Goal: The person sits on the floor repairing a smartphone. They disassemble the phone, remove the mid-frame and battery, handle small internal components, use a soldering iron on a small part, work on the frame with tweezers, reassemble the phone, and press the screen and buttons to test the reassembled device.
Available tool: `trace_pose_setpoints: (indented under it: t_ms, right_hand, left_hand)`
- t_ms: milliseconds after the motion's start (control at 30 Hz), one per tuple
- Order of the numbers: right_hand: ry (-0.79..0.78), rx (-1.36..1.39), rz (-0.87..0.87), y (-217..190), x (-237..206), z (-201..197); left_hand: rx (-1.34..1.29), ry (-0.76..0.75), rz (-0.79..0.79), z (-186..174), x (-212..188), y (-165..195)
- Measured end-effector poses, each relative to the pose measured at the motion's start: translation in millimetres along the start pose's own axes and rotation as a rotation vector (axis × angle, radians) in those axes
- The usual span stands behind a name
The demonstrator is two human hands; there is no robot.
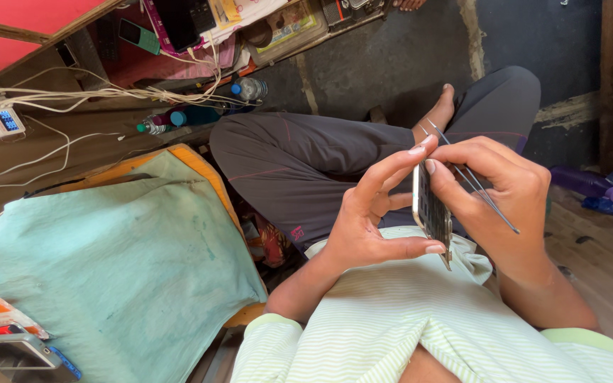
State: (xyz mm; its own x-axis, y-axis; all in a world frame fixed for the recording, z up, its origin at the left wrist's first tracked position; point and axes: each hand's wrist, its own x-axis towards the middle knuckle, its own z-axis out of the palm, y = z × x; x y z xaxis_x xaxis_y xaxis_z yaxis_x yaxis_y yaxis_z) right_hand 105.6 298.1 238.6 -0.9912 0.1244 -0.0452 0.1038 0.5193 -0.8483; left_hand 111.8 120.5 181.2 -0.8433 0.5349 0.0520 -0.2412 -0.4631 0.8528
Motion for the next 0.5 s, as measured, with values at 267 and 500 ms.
trace_pose_setpoints:
  t_ms: [267, 500]
  right_hand:
    - [0.016, -0.025, -0.074, 3.8, -2.8, 2.6]
    - [0.019, -0.005, -0.079, 6.2, -4.1, 2.9]
  left_hand:
    - [0.012, 0.007, -0.015, -0.9, -2.9, -2.9]
    - [0.006, 0.0, -0.019, -0.9, -2.4, -1.4]
